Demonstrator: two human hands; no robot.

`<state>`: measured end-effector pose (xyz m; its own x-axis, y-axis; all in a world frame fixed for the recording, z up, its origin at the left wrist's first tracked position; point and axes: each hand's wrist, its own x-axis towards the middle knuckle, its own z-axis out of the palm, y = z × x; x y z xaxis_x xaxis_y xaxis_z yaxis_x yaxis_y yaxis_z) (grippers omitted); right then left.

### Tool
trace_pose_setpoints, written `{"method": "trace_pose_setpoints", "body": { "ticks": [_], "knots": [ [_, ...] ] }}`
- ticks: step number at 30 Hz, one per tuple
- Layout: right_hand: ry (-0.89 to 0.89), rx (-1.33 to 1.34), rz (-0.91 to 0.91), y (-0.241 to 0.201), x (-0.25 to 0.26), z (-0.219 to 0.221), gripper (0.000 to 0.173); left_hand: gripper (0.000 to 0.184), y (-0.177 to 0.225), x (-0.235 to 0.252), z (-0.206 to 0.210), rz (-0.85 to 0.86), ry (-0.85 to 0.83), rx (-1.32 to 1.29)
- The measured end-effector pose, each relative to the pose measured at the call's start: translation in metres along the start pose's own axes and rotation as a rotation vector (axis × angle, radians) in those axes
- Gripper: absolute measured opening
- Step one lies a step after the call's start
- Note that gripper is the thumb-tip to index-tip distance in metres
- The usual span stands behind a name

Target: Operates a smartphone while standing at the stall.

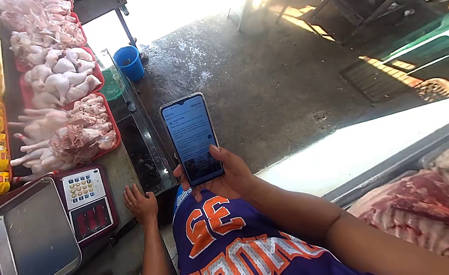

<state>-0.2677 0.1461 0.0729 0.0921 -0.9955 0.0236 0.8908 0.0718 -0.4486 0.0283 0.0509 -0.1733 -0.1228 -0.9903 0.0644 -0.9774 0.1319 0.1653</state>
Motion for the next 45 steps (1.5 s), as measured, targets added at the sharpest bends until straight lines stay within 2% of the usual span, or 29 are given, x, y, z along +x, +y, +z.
{"method": "trace_pose_setpoints", "body": {
  "ticks": [45],
  "knots": [
    [0.002,-0.009,0.009,0.0032,-0.0002,-0.0002,0.055,0.062,-0.0005,-0.0003,0.0019,-0.007,0.007,-0.006]
  ]
}}
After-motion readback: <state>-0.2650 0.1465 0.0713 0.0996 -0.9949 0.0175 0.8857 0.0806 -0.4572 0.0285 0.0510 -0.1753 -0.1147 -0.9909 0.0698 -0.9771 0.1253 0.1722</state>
